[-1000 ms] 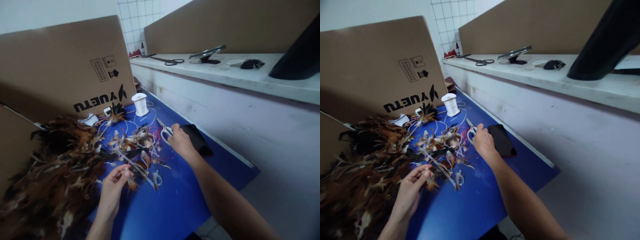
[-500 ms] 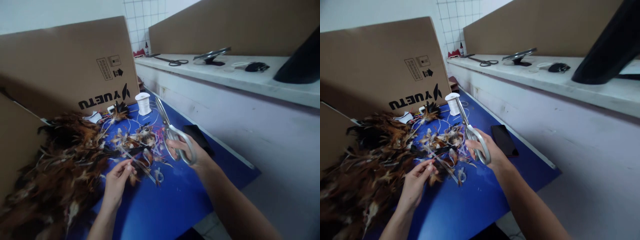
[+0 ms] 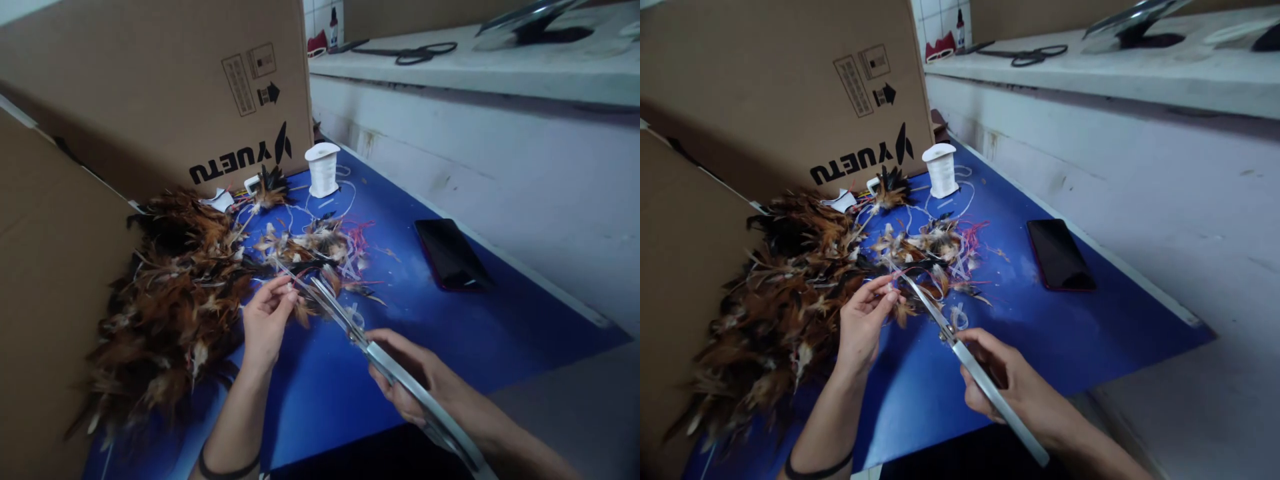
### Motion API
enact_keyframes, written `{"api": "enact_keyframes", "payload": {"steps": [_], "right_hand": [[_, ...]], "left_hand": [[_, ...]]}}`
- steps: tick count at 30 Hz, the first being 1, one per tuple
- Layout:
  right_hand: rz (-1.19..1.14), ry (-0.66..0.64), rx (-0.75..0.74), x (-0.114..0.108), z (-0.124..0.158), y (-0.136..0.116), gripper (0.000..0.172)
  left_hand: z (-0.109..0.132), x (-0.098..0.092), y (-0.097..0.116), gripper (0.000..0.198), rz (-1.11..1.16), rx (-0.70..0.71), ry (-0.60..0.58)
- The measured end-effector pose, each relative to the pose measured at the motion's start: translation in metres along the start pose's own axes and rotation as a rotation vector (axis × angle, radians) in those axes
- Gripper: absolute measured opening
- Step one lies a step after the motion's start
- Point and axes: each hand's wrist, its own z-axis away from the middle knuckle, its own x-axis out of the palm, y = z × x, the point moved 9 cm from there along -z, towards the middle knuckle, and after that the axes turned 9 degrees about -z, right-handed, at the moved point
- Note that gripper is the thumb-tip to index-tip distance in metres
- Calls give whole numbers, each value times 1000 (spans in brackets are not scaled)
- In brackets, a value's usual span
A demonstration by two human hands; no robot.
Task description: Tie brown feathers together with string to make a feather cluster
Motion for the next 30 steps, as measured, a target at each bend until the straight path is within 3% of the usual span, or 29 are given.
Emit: {"api": "enact_keyframes", "payload": {"steps": [7,16,24,30], "right_hand": [[-4,-14,-45,0,6,10,62],[112,-71,-72,15,-4,-6,57],[-146,-67,-81,21,-9,-4,51],[-161,-132,-19,19,-13,4,46]], "left_hand": [[4,-11,11,26,-91,112,124],[12,-3,19,18,-244,237,65],[13,4,26,13,-303,312,32],[14,6,27,11,-309,318,12]]}}
